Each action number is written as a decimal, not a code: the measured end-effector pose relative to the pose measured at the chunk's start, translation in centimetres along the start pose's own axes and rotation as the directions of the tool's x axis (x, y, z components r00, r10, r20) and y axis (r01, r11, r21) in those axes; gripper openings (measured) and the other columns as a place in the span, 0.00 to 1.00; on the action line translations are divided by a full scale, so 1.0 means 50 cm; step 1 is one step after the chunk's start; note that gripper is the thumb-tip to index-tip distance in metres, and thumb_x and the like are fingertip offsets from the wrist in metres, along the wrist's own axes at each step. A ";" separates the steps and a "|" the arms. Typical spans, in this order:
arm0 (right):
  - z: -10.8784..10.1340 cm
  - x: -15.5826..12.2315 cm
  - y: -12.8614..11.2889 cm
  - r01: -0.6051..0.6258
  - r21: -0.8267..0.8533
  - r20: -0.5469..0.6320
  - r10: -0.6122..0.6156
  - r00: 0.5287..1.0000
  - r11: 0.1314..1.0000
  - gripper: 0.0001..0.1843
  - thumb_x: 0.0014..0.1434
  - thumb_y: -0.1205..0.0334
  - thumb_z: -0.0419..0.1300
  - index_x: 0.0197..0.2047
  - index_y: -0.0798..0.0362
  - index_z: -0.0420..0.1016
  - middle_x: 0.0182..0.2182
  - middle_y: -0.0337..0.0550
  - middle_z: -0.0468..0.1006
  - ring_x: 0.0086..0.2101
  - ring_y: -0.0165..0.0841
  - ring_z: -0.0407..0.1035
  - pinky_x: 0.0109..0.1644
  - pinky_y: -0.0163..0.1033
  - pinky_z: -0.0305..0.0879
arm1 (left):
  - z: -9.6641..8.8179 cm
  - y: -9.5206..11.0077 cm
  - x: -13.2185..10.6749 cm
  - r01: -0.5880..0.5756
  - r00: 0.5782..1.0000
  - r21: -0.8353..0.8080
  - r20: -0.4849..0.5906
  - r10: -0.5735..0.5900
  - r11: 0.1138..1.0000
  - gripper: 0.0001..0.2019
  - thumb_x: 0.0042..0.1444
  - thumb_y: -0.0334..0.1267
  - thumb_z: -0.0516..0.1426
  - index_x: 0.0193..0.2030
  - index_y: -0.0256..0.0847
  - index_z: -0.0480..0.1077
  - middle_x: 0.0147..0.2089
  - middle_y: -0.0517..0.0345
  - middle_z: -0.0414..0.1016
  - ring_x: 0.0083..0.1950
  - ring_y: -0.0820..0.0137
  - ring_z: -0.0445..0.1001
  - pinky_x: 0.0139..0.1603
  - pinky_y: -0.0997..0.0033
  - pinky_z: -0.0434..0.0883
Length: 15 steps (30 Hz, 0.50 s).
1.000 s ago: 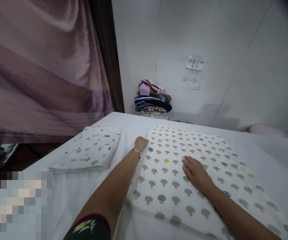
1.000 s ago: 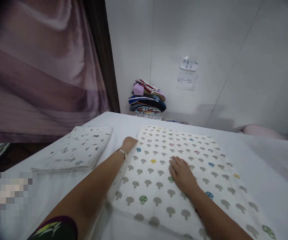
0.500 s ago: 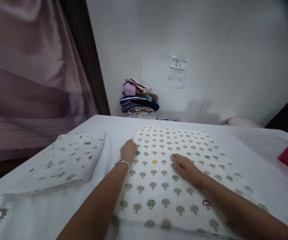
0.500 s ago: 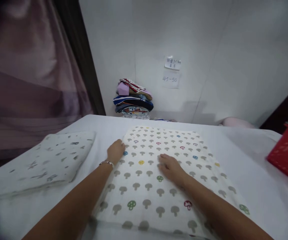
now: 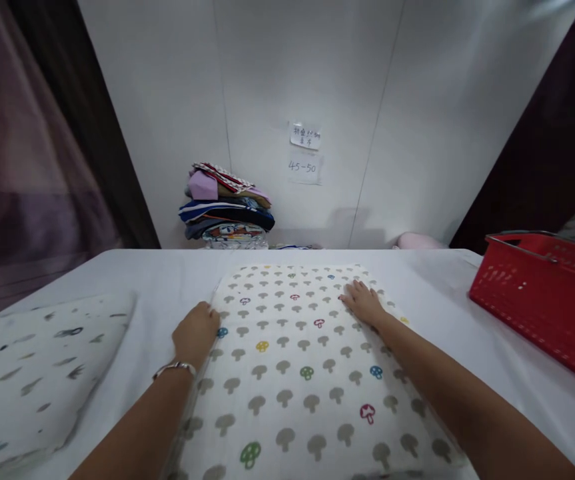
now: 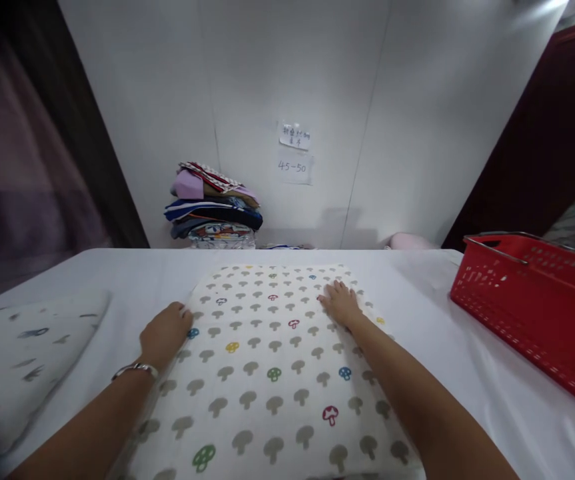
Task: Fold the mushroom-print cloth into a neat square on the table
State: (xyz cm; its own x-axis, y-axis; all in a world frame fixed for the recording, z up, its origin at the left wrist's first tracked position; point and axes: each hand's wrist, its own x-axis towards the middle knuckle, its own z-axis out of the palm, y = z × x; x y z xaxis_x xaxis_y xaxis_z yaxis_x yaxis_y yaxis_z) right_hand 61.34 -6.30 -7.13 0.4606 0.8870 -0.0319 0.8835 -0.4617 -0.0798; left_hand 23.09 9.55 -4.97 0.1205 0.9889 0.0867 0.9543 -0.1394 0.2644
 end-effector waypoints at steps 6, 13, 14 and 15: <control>-0.010 0.063 0.034 -0.033 -0.015 0.027 0.033 0.999 0.999 0.31 0.64 0.43 0.36 0.66 0.47 0.50 0.67 0.44 0.45 0.64 0.40 0.38 0.63 0.54 0.37 | -0.009 0.004 0.000 0.028 0.998 -0.003 0.049 -0.027 1.000 0.16 0.57 0.44 0.42 0.44 0.41 0.66 0.43 0.46 0.74 0.43 0.56 0.73 0.34 0.63 0.65; -0.020 0.141 0.066 -0.060 -0.004 0.051 0.060 0.997 0.998 0.32 0.64 0.42 0.35 0.67 0.44 0.46 0.67 0.41 0.43 0.65 0.40 0.37 0.63 0.54 0.38 | -0.014 0.007 0.001 0.061 0.997 -0.021 0.054 -0.060 0.998 0.18 0.56 0.45 0.44 0.46 0.41 0.67 0.46 0.45 0.74 0.44 0.53 0.72 0.35 0.60 0.66; -0.019 0.151 0.069 -0.072 -0.001 0.051 0.072 0.996 0.997 0.32 0.64 0.42 0.34 0.67 0.44 0.46 0.67 0.40 0.42 0.65 0.40 0.37 0.63 0.55 0.38 | -0.014 0.007 0.001 0.064 0.996 -0.022 0.056 -0.063 0.998 0.18 0.56 0.45 0.44 0.46 0.41 0.67 0.45 0.44 0.74 0.44 0.53 0.72 0.35 0.60 0.66; -0.017 0.160 0.071 -0.086 0.001 0.047 0.085 0.995 0.996 0.32 0.64 0.42 0.34 0.67 0.44 0.46 0.68 0.40 0.41 0.65 0.41 0.36 0.63 0.56 0.38 | -0.015 0.007 0.001 0.069 0.996 -0.022 0.057 -0.068 0.997 0.18 0.56 0.45 0.43 0.46 0.41 0.67 0.45 0.44 0.74 0.44 0.53 0.73 0.35 0.60 0.66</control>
State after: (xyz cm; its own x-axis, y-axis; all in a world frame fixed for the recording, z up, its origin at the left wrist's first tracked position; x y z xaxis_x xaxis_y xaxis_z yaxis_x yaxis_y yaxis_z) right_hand 68.21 -0.84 -6.81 0.5299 0.8437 -0.0854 0.8407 -0.5359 -0.0776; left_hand 23.22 9.52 -4.17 0.0712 0.9974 0.0133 0.9541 -0.0720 0.2908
